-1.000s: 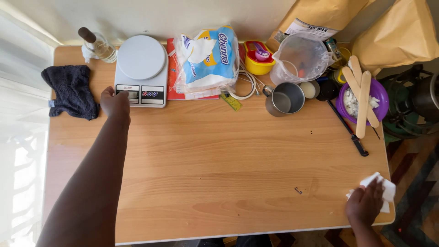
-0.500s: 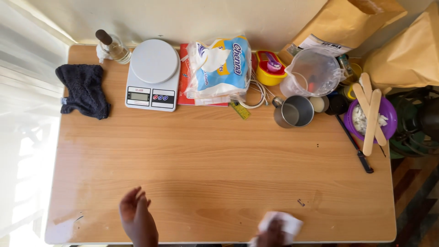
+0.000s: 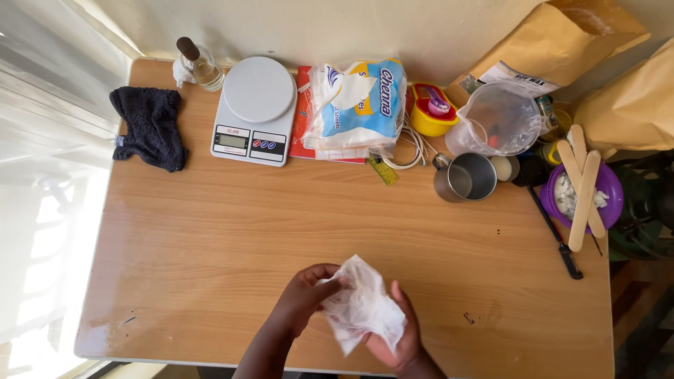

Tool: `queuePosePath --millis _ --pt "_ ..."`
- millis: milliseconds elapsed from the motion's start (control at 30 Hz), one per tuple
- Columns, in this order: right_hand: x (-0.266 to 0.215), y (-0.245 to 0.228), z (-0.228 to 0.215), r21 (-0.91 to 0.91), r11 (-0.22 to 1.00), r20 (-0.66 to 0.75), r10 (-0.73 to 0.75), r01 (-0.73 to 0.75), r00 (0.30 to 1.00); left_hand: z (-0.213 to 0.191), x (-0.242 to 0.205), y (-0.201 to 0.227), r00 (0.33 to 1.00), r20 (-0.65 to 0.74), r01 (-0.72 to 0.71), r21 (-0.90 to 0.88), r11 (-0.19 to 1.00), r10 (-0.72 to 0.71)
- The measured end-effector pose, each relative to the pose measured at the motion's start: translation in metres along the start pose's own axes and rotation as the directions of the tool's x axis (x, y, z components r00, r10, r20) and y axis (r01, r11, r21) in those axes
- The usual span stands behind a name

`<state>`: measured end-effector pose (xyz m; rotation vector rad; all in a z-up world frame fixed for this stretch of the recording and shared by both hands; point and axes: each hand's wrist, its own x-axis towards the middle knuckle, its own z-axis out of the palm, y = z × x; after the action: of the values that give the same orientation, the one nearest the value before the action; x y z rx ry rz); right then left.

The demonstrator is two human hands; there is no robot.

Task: Cleaning the table surface and organizing candle-making materials including wax and tools.

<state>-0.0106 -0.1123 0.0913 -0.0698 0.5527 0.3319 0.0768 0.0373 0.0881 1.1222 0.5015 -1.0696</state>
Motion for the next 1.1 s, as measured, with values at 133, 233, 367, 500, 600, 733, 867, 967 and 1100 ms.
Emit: queuePosePath --millis 133,233,367,500,600,733,867,967,1100 --pt "-0.011 -0.044 -0.025 -0.255 0.959 0.004 -0.127 0.123 0.992 0.019 0.021 0.016 0.983 -0.079 -0.154 0.138 0.978 0.166" --pt "-0.020 -0.076 -0.054 -0.522 0.822 -0.067 -0.307 0.229 0.949 0.039 0.030 0.029 0.989 -0.026 -0.133 0.229 0.964 0.142" --pt "-0.025 -0.106 -0.095 -0.781 0.562 -0.227 -0.662 0.273 0.714 0.048 0.064 0.006 0.964 0.134 -0.246 0.115 0.962 0.231" --pt "-0.045 -0.125 -0.066 -0.699 -0.667 0.664 -0.471 0.258 0.581 0.047 0.055 0.010 0.894 -0.109 -0.348 0.441 0.827 0.434" --pt "-0.054 -0.118 -0.066 -0.604 -0.792 0.537 -0.316 0.094 0.782 0.039 0.028 0.017 0.859 -0.384 -0.310 0.137 0.941 0.339" --pt "-0.036 -0.130 -0.068 -0.583 -0.798 0.572 -0.266 0.155 0.776 0.017 0.007 0.006 0.753 -0.586 -0.336 0.048 0.940 0.299" --pt "-0.003 -0.138 -0.085 -0.349 -0.921 0.451 -0.004 0.172 0.892 0.026 -0.023 0.018 0.719 -0.667 -0.234 0.035 0.972 0.197" --pt "0.003 -0.171 -0.102 -0.536 -0.837 0.442 -0.165 0.112 0.882 0.018 -0.024 0.013 0.730 -0.647 -0.284 0.007 0.959 0.221" --pt "-0.026 -0.213 -0.129 -0.462 -0.859 0.509 -0.462 -0.222 0.726 -0.005 -0.020 -0.001 0.720 -0.648 -0.326 0.001 0.945 0.249"
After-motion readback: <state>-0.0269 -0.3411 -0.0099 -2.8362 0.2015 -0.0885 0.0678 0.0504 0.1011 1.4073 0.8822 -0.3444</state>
